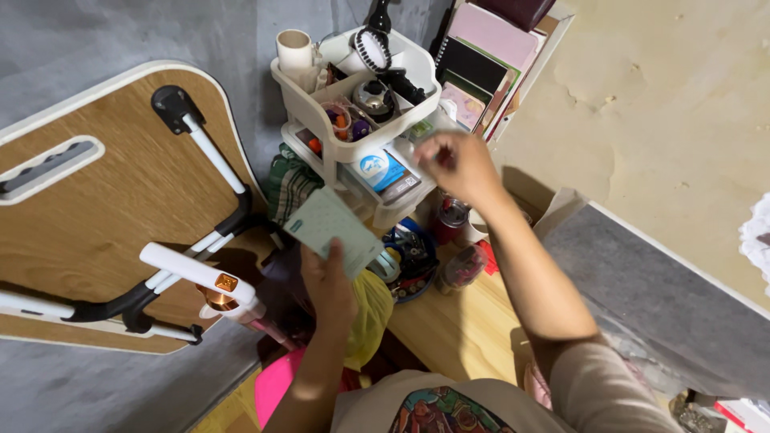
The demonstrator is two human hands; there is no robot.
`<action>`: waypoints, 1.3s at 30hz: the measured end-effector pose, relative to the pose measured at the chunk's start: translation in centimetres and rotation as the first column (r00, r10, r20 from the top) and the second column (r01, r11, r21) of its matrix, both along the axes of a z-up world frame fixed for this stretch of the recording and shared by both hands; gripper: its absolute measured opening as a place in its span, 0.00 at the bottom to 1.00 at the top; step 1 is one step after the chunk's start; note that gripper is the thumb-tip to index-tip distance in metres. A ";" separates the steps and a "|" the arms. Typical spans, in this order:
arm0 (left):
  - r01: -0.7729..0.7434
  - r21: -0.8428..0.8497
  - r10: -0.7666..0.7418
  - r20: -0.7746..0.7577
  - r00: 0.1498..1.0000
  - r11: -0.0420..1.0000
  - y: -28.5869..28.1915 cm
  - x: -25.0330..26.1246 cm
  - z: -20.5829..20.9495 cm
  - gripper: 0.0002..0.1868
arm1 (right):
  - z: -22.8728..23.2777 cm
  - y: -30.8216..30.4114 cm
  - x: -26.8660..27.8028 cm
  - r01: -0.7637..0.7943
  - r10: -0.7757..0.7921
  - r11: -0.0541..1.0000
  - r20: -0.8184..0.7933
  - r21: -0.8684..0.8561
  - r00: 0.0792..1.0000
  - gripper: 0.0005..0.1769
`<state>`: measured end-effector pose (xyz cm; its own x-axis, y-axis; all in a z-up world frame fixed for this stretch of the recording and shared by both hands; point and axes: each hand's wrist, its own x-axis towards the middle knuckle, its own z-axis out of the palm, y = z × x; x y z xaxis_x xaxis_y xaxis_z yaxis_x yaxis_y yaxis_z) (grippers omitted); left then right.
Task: The person packs a pink handbag with daily essentials including a notebook, a small box, and a face mask, then places the bag on a hanger. The person also organizes notebooks and other items on a nearby desk and shelf.
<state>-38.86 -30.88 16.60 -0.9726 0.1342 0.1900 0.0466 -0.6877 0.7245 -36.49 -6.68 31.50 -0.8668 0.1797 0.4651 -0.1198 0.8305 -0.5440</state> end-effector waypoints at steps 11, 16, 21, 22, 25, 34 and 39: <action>0.003 -0.154 -0.022 -0.116 0.993 0.988 4.0 2.8 3.3 0.12 | -6.8 -3.9 6.1 -0.150 0.203 0.831 0.041 -0.536 0.978 0.11; 0.048 -0.126 -0.065 -0.136 0.989 0.991 4.9 3.3 2.4 0.12 | -6.3 -1.8 6.9 -0.171 0.185 0.845 -0.023 -0.507 0.982 0.01; -0.084 -0.131 0.069 -0.118 0.991 0.988 3.7 1.6 1.5 0.15 | -3.1 3.6 6.1 -0.031 0.002 0.872 -0.059 -0.488 0.998 0.08; -0.092 -0.095 0.080 -0.122 0.989 0.991 3.2 1.1 1.3 0.15 | -2.4 4.8 5.3 0.030 -0.011 0.892 0.045 -0.452 0.999 0.08; -0.151 -0.108 0.137 -0.127 0.982 0.983 2.0 0.1 0.9 0.15 | -0.3 7.9 2.1 0.142 -0.051 0.943 0.290 -0.301 0.956 0.10; -0.086 -0.093 0.074 -0.122 0.990 0.992 1.4 -0.4 0.8 0.16 | -1.0 9.4 -8.5 0.098 -0.089 0.995 0.555 0.014 0.827 0.17; -0.055 -0.098 0.045 -0.099 0.994 0.994 1.2 -1.3 0.3 0.16 | -0.2 11.1 -8.5 0.170 -0.188 0.981 0.646 0.090 0.740 0.17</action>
<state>-40.15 -29.68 16.89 -0.9563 0.1090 0.2713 0.1520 -0.6071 0.7800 -45.02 4.37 31.32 -0.9134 0.3592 -0.1914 0.4069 0.8138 -0.4150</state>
